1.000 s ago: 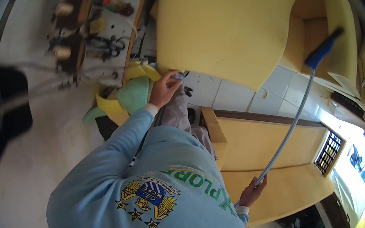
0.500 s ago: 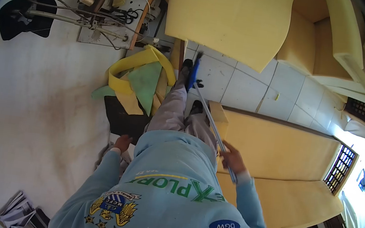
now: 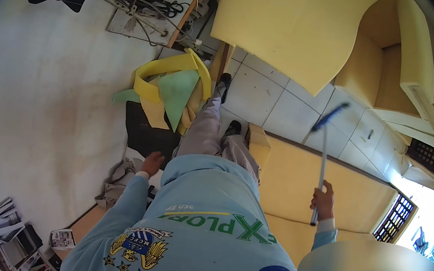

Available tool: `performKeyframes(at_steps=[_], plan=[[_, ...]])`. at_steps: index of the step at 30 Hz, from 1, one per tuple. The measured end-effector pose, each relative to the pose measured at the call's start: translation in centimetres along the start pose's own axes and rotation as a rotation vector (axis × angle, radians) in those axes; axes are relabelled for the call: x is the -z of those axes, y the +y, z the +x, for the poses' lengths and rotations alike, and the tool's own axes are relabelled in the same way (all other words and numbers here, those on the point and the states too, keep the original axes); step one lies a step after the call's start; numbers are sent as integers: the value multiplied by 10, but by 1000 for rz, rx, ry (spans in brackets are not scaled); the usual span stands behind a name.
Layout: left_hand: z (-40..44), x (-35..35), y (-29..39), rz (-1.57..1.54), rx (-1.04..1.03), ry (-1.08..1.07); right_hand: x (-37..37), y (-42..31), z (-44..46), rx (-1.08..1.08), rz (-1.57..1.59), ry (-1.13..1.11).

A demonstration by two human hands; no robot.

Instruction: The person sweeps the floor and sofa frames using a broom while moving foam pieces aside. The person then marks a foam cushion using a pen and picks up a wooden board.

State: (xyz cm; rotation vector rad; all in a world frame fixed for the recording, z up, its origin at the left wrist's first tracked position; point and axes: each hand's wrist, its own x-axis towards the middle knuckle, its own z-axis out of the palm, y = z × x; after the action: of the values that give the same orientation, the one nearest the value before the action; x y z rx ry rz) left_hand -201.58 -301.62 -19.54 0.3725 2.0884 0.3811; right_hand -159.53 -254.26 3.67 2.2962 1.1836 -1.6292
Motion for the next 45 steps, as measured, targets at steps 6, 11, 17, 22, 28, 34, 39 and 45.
performKeyframes(at_steps=[6, 11, 17, 22, 28, 34, 39, 45], plan=[[7, -9, 47, 26, -78, -257, -110, -38, 7, 32, 26, -457], [46, 46, 66, -78, -205, -84, -207, -15, 121, 82, 127, -503], [78, 117, 89, -215, -108, 18, -55, 59, 208, -58, 311, 23], [119, 116, 64, -223, -89, -95, 14, 47, 124, 6, 173, 417], [185, 114, 115, -11, 14, -303, -45, -27, -22, -171, 281, -108], [245, 135, 303, 215, -225, -263, -68, 27, 92, -138, 13, 121], [284, 109, 405, 98, -475, -260, -43, 6, 74, -56, 124, 601], [280, 46, 470, 355, -538, -448, 37, -45, 12, 30, 423, 35]])
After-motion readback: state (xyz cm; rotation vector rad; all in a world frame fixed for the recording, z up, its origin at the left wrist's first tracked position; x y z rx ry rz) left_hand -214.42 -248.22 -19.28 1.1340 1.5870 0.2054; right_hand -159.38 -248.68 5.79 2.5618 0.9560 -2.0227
